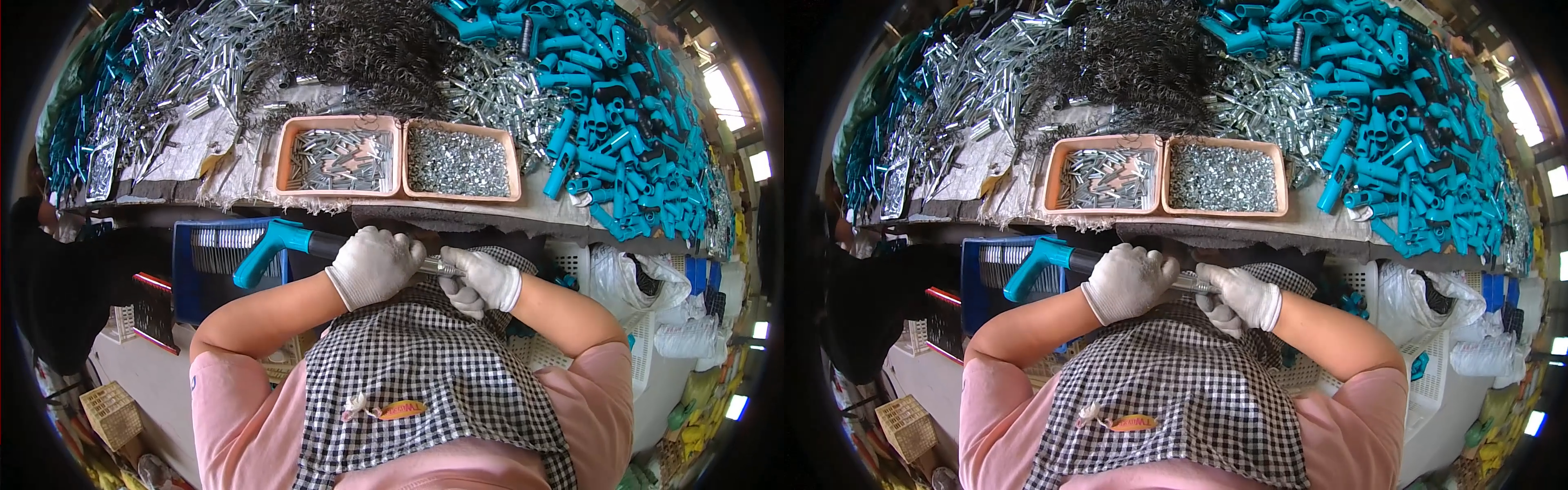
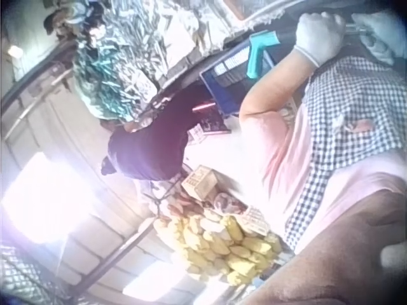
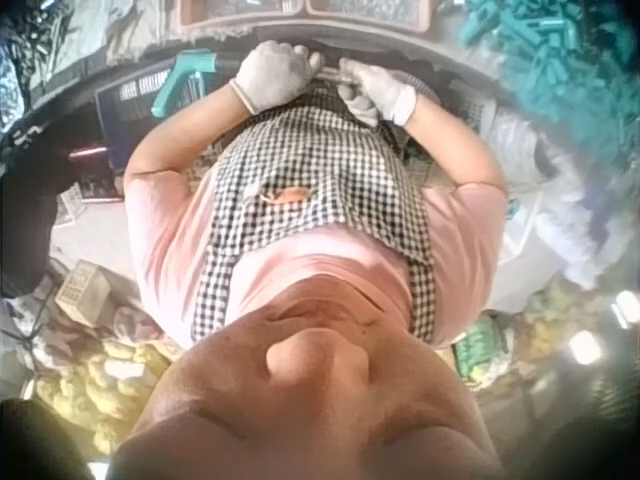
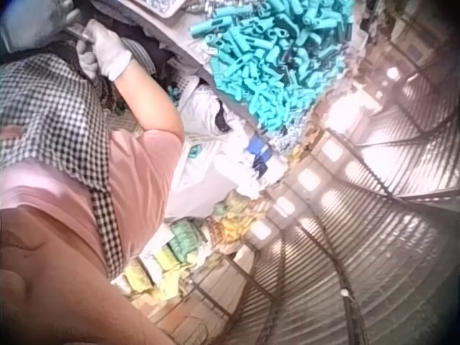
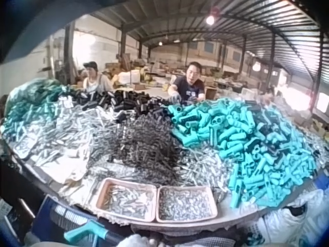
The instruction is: Assembling small metal components into plastic handles at a workbench.
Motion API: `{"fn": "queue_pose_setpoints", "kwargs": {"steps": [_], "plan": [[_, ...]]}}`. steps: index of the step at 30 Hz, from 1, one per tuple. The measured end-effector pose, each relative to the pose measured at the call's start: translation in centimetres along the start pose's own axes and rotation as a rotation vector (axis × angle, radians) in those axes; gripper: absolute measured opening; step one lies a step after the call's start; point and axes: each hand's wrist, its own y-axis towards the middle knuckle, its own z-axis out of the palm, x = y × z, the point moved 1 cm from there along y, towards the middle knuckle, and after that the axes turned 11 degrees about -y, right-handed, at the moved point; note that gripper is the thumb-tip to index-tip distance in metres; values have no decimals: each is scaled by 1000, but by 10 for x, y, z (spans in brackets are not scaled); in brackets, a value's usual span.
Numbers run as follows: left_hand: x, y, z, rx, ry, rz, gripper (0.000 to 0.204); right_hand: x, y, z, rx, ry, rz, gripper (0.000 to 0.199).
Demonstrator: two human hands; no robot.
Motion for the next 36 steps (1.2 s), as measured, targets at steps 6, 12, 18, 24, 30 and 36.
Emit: {"fn": "queue_pose_setpoints", "kwargs": {"steps": [6, 12, 18, 24, 30, 36], "plan": [[20, 6, -5, 435, -923, -139, 52, 18, -2, -21, -305, -818, -636, 53], [17, 10, -10, 731, -1161, -329, 54, 16, -2, -21, -175, -905, -810, 37], [1, 4, -1, -31, 43, 63, 41, 3, -3, 4, 311, 659, 432, 48], [15, -5, -14, -216, 41, 65, 32, 3, 4, -9, 372, 705, 338, 71], [29, -21, -37, -1262, -1844, 79, 9, -1, 17, -21, -184, -53, -338, 95], [28, 3, 42, -1069, -2375, 142, 23, -27, -18, -28, 114, 1119, 203, 93]]}}
